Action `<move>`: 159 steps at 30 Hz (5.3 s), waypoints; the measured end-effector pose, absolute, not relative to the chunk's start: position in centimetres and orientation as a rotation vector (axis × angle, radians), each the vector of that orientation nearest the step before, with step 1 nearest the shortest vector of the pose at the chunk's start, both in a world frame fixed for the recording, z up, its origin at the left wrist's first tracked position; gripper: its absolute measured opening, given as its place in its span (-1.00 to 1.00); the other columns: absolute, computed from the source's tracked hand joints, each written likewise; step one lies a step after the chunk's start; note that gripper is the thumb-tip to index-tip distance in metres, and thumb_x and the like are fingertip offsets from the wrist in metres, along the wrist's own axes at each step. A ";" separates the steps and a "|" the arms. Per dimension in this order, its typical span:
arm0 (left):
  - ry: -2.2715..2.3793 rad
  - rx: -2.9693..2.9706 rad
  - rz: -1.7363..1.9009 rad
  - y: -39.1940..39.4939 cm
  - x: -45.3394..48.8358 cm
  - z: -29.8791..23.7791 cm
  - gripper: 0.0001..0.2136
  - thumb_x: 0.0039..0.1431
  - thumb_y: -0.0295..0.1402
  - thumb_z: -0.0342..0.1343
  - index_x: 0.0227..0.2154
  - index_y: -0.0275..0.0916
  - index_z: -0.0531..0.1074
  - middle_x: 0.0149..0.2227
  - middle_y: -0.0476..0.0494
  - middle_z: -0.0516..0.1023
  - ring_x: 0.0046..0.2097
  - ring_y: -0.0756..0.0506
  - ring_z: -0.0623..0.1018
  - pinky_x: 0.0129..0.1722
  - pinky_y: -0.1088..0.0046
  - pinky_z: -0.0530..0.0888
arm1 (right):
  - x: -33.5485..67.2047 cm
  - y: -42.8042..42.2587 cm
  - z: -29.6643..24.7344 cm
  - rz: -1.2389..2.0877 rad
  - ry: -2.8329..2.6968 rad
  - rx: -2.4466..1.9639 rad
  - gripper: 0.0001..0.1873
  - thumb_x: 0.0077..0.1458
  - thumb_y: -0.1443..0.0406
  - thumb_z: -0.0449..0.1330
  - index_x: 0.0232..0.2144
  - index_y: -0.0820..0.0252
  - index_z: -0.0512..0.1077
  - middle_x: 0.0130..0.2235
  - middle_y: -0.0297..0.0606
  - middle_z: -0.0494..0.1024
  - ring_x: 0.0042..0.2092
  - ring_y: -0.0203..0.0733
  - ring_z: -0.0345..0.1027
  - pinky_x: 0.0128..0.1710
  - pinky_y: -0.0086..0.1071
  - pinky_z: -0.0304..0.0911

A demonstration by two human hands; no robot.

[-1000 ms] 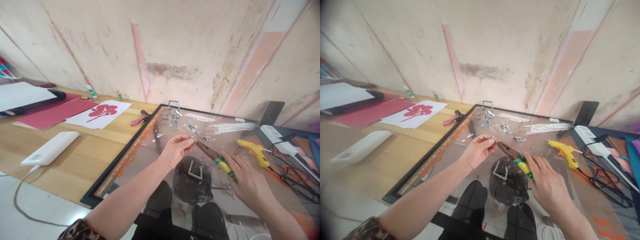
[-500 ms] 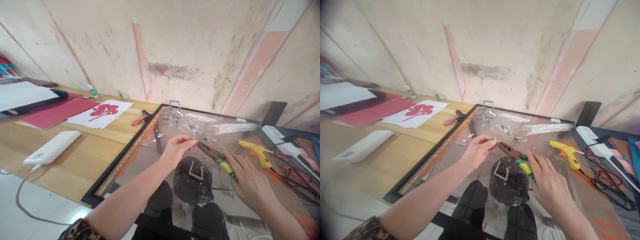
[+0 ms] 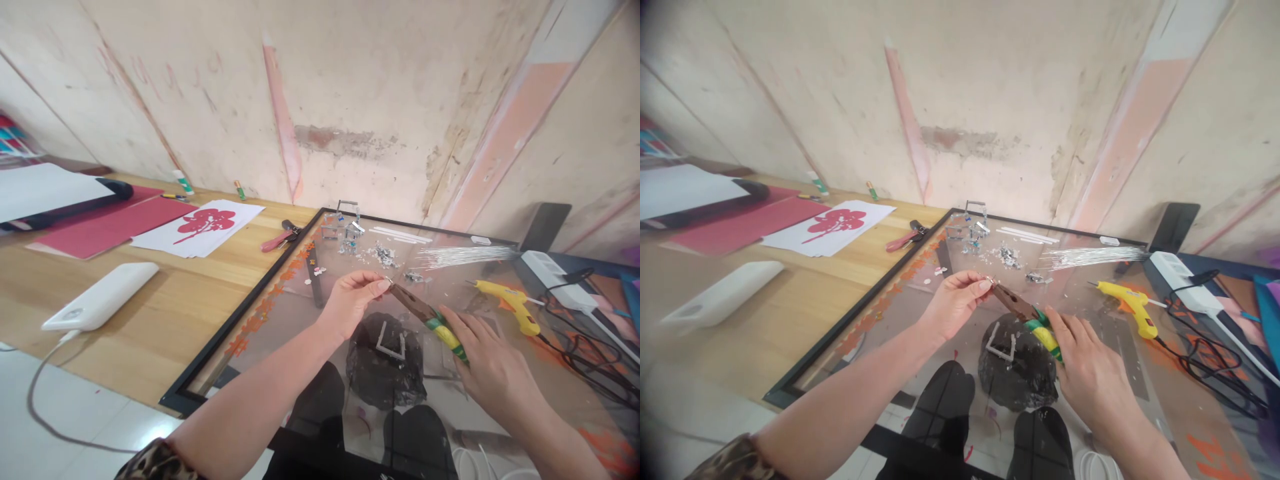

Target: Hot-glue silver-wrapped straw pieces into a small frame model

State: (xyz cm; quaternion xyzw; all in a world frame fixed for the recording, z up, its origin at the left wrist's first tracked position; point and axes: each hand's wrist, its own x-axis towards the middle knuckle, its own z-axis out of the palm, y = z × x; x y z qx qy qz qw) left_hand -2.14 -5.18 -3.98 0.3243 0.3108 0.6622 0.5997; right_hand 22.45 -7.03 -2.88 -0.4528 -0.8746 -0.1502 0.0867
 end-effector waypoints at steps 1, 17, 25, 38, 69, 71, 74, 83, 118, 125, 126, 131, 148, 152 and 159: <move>0.720 0.750 1.533 -5.2 -2.1 -4.0 -0.86 -0.15 -0.39 0.34 -0.50 -0.27 0.50 -0.43 -0.03 0.55 -0.36 0.04 0.49 -0.33 0.52 0.38 | 22.4 -7.1 -2.8 -0.445 -2.606 -1.366 -0.36 0.02 0.40 0.01 0.19 0.12 0.10 0.01 -0.17 0.43 -0.03 -0.06 0.34 -0.32 -0.31 0.41; 0.913 0.959 1.480 -5.9 -2.3 -2.5 -0.81 -0.14 -0.33 0.32 -0.45 -0.31 0.50 -0.44 -0.10 0.58 -0.43 0.03 0.49 -0.37 0.52 0.38 | 24.3 -5.4 -3.0 -0.331 -2.566 -1.338 -0.28 0.03 0.41 -0.01 0.26 0.18 -0.04 0.13 -0.11 0.30 0.09 -0.01 0.22 -0.13 -0.22 0.38; 0.885 1.011 1.471 -5.9 -2.4 -2.5 -0.83 -0.11 -0.34 0.31 -0.44 -0.30 0.50 -0.44 -0.08 0.55 -0.41 0.04 0.46 -0.37 0.54 0.35 | 24.7 -5.5 -2.7 -0.469 -2.570 -1.315 -0.28 0.02 0.39 0.01 0.25 0.15 0.00 0.09 -0.12 0.34 0.07 0.01 0.24 -0.18 -0.24 0.38; 0.861 1.066 1.448 -5.9 -2.4 -2.9 -0.83 -0.05 -0.32 0.27 -0.41 -0.30 0.46 -0.47 -0.02 0.48 -0.44 0.09 0.38 -0.39 0.58 0.30 | 24.5 -5.6 -2.8 -0.570 -2.582 -1.313 -0.34 0.03 0.39 0.01 0.21 0.15 0.08 0.02 -0.14 0.41 0.00 -0.05 0.31 -0.34 -0.34 0.38; 1.026 1.024 1.455 -5.3 -3.1 -2.9 -0.81 -0.09 -0.31 0.29 -0.44 -0.32 0.51 -0.48 -0.03 0.46 -0.45 0.09 0.36 -0.43 0.59 0.27 | 24.0 -5.2 -3.6 -0.352 -2.539 -1.396 -0.34 0.06 0.38 -0.01 0.24 0.12 0.01 0.10 -0.17 0.35 0.06 -0.07 0.26 -0.21 -0.30 0.40; 1.080 1.120 1.407 -5.4 -3.0 -3.0 -0.80 -0.08 -0.29 0.27 -0.42 -0.32 0.51 -0.44 -0.05 0.48 -0.42 0.07 0.37 -0.41 0.56 0.28 | 24.1 -5.2 -3.3 -0.406 -2.536 -1.414 -0.33 0.05 0.39 0.00 0.23 0.12 0.03 0.09 -0.18 0.35 0.07 -0.07 0.25 -0.25 -0.31 0.41; 1.117 1.232 1.385 -5.4 -2.9 -3.4 -0.80 -0.04 -0.27 0.24 -0.41 -0.31 0.50 -0.45 -0.05 0.46 -0.42 0.05 0.37 -0.42 0.55 0.27 | 24.1 -5.4 -3.1 -0.466 -2.560 -1.417 -0.31 0.01 0.40 0.02 0.22 0.13 0.05 0.08 -0.19 0.37 0.07 -0.07 0.25 -0.31 -0.34 0.41; 1.118 1.330 1.328 -5.3 -3.2 -3.4 -0.80 -0.03 -0.26 0.22 -0.41 -0.31 0.48 -0.47 -0.03 0.45 -0.44 0.06 0.35 -0.42 0.55 0.26 | 24.2 -5.5 -3.1 -0.546 -2.581 -1.333 -0.32 -0.04 0.43 0.04 0.19 0.10 0.13 0.00 -0.21 0.43 0.01 -0.11 0.32 -0.40 -0.42 0.37; 0.863 0.812 1.477 -4.6 -2.8 -4.0 -0.78 -0.09 -0.27 0.30 -0.42 -0.33 0.50 -0.32 -0.17 0.58 -0.37 0.05 0.49 -0.40 0.58 0.33 | 22.4 -6.0 -3.8 -0.156 -2.574 -1.333 -0.42 0.11 0.36 -0.05 0.20 0.11 0.05 0.06 -0.12 0.39 -0.01 -0.06 0.35 -0.17 -0.22 0.36; 1.065 1.086 1.392 -4.8 -3.0 -3.4 -0.77 -0.15 -0.28 0.31 -0.43 -0.33 0.52 -0.46 -0.13 0.56 -0.44 0.02 0.46 -0.41 0.52 0.36 | 23.3 -5.7 -2.7 -0.512 -2.530 -1.376 -0.35 0.04 0.38 0.01 0.21 0.10 0.07 0.04 -0.12 0.41 0.01 0.01 0.32 -0.33 -0.30 0.39; 1.056 1.093 1.385 -4.8 -2.9 -3.4 -0.76 -0.17 -0.29 0.31 -0.43 -0.33 0.53 -0.46 -0.11 0.55 -0.44 0.02 0.46 -0.41 0.51 0.37 | 23.4 -5.7 -2.6 -0.531 -2.537 -1.379 -0.34 0.03 0.39 0.01 0.21 0.11 0.07 0.04 -0.13 0.40 0.01 0.01 0.31 -0.34 -0.31 0.39; 1.035 1.169 1.355 -4.9 -2.9 -3.3 -0.77 -0.13 -0.30 0.29 -0.39 -0.32 0.53 -0.46 -0.07 0.51 -0.43 0.03 0.43 -0.39 0.52 0.35 | 24.2 -5.3 -3.0 -0.552 -2.573 -1.398 -0.32 0.02 0.40 0.00 0.22 0.11 0.05 0.07 -0.16 0.37 0.05 0.00 0.26 -0.26 -0.27 0.39; 1.046 1.284 1.242 -4.7 -3.9 -3.4 -0.76 -0.11 -0.27 0.28 -0.37 -0.29 0.54 -0.41 -0.08 0.53 -0.40 0.03 0.43 -0.37 0.53 0.32 | 24.5 -5.5 -3.3 -0.618 -2.602 -1.334 -0.38 0.03 0.40 0.01 0.18 0.06 0.13 0.00 -0.23 0.44 -0.03 -0.11 0.34 -0.48 -0.42 0.35; 0.940 1.045 1.262 -4.6 -3.5 -4.0 -0.73 -0.12 -0.26 0.31 -0.33 -0.29 0.54 -0.41 -0.09 0.53 -0.41 0.06 0.42 -0.37 0.55 0.30 | 24.3 -5.6 -3.3 -0.633 -2.577 -1.347 -0.40 0.04 0.40 0.01 0.17 0.08 0.14 0.00 -0.23 0.44 -0.02 -0.12 0.34 -0.48 -0.44 0.34; 0.748 0.793 1.349 -4.9 -2.4 -4.5 -0.80 -0.11 -0.30 0.32 -0.46 -0.34 0.51 -0.51 -0.05 0.47 -0.48 0.10 0.37 -0.45 0.56 0.25 | 23.6 -5.9 -3.1 -0.623 -2.543 -1.399 -0.36 0.02 0.42 0.02 0.19 0.08 0.11 -0.04 -0.22 0.45 -0.02 -0.11 0.33 -0.46 -0.43 0.34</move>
